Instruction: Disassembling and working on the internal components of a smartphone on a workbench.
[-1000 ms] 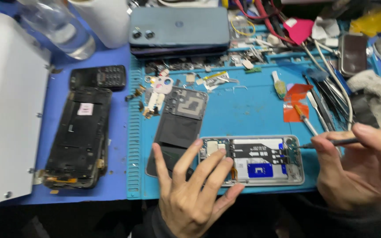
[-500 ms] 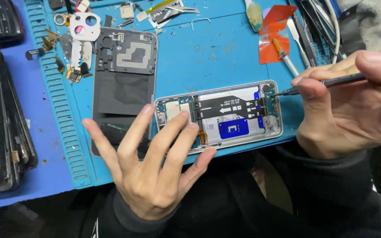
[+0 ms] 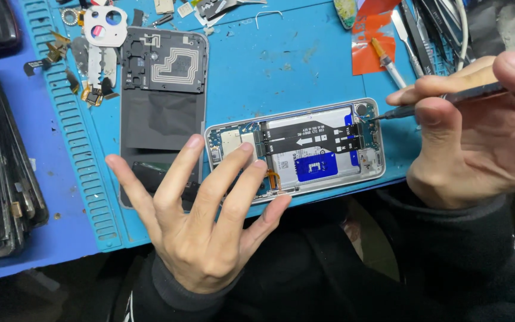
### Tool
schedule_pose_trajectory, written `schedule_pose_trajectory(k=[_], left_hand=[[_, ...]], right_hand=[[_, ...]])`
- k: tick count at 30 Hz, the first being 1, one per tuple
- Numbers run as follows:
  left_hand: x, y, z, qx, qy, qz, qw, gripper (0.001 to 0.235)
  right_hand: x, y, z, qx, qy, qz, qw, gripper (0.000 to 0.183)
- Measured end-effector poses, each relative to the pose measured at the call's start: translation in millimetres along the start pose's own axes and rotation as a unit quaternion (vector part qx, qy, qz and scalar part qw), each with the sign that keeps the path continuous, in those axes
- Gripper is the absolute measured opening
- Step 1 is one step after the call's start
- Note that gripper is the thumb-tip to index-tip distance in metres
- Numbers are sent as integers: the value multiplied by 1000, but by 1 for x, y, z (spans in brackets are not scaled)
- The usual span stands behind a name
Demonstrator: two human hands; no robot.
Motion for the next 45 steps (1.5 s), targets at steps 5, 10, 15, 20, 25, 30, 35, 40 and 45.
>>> schedule_pose_trajectory(k=[5,10,15,20,25,30,35,40,45], left_hand=[[0,-1,1,3,-3,2,1000,36],[-4,-4,1,13,-20,2,1000,36],[-16,-11,6,44,-71,24,996,35],[-8,-2,0,6,-70,-34,997,35],[-12,-2,-2,42,-86,-32,995,38],[-13,-3,-2,50,-87,-30,995,37],[-15,-5,-1,49,-84,-27,995,35],[-18,-7,1,57,-89,-16,994,34],[-15,-5,0,39,-88,-27,995,33]], right_hand=[[-2,20,0,-27,-5,10,1000,68],[-24,52,-15,-69,-18,24,997,71],[-27,69,-25,-72,-2,33,997,53],[-17,68,-16,-19,3,127,992,37],[-19,72,-7,-31,-25,74,996,43],[-26,65,-16,-16,-13,12,1000,41],[-20,85,0,0,2,95,995,39],[-30,63,-13,10,-19,0,1000,33],[-16,83,5,78,35,66,994,33]])
Point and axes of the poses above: each hand's wrist, its own z-axis towards the middle knuckle, its own x-axis out of the palm, y = z × x, the point moved 10 cm from there along z, towards the middle knuckle, and after that the axes turned 4 degrees about -z, right-handed, at the moved point
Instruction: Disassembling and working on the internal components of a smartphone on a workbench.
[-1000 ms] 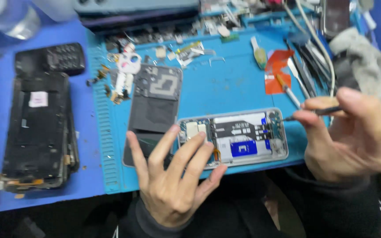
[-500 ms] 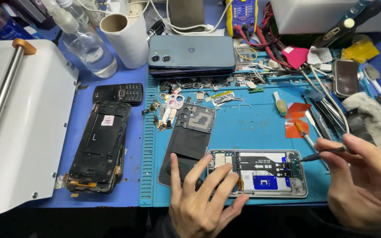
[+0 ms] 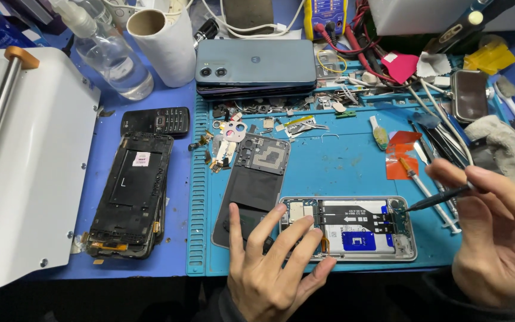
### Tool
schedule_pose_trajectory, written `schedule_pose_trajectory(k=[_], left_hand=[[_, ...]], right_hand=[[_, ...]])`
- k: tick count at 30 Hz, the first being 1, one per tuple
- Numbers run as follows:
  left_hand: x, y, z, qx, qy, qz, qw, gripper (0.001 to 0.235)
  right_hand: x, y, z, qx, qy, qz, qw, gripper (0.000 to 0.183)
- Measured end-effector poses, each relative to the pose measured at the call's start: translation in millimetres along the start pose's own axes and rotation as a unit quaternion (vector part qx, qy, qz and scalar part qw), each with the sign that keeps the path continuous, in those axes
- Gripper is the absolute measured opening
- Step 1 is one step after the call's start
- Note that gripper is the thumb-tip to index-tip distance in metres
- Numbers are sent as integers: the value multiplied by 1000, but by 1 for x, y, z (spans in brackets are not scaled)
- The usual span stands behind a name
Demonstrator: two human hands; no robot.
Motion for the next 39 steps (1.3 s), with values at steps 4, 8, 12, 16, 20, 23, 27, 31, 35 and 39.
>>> schedule_pose_trajectory(k=[4,8,12,16,20,23,27,31,35,39], left_hand=[[0,0,1,0,0,3,1000,33],[-2,-2,3,6,-1,10,1000,32],[-2,-2,6,-4,4,19,1000,31],[3,-3,3,6,16,34,999,34],[7,0,-1,-9,29,49,998,35],[12,2,-5,-14,51,49,997,36],[17,4,-9,-19,71,55,996,36],[18,5,-10,-27,76,60,995,37],[17,5,-9,-22,68,58,996,37],[17,5,-10,-26,68,53,996,37]], right_hand=[[-11,-14,-7,-81,-15,-15,997,33],[-1,0,-1,-23,-3,20,1000,25],[-2,-7,-2,-22,-18,64,998,21],[-15,-6,-12,-81,-41,8,996,23],[-3,-1,-5,-2,-25,104,994,22],[-3,-5,-7,23,-25,104,994,24],[-4,-9,-7,41,-17,103,994,27],[-1,-15,-11,51,0,104,993,31],[-6,-28,-17,61,4,76,995,31],[-20,-48,-23,66,4,50,997,31]])
Point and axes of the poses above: each hand's wrist, its own z-axis towards the middle knuckle, its own x-axis out of the palm, y = z × x, the point moved 10 cm from there along z, towards the middle knuckle, and after that the axes turned 4 degrees about -z, right-handed, at the moved point
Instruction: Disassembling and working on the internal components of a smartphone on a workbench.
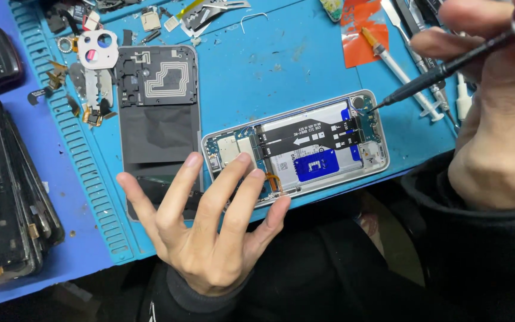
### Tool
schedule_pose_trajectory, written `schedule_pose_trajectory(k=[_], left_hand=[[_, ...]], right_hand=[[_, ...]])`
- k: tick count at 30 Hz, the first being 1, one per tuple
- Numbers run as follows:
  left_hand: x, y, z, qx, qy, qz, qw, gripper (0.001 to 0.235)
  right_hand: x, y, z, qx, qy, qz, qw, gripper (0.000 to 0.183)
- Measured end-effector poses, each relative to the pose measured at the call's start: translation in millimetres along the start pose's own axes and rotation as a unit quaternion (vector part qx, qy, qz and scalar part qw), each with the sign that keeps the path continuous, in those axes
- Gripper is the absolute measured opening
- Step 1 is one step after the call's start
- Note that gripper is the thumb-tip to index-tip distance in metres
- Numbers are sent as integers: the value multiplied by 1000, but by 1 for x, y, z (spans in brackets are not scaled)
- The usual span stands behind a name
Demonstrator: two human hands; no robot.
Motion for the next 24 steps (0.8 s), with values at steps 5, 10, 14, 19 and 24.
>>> schedule_pose_trajectory(k=[5,10,14,19,24], left_hand=[[-1,-1,1,9,7,0,1000,38],[0,-1,0,12,9,-1,1000,38],[0,-1,0,6,6,-7,1000,39],[0,-1,0,5,6,-7,1000,39],[0,-1,-1,5,4,-5,1000,37]], right_hand=[[-10,-12,-7,-101,48,-146,983,30],[-11,-12,-14,24,3,-82,996,37],[-5,-7,-12,19,8,-68,997,37],[-5,-6,-12,9,9,-59,998,37],[-5,-10,-14,-6,9,-54,998,40]])
Point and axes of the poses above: each hand's wrist, its own z-axis towards the middle knuckle, its own x-axis out of the palm, y = z × x, the point moved 10 cm from there along z, towards the middle knuckle, and after that the axes turned 4 degrees about -z, right-handed, at the moved point
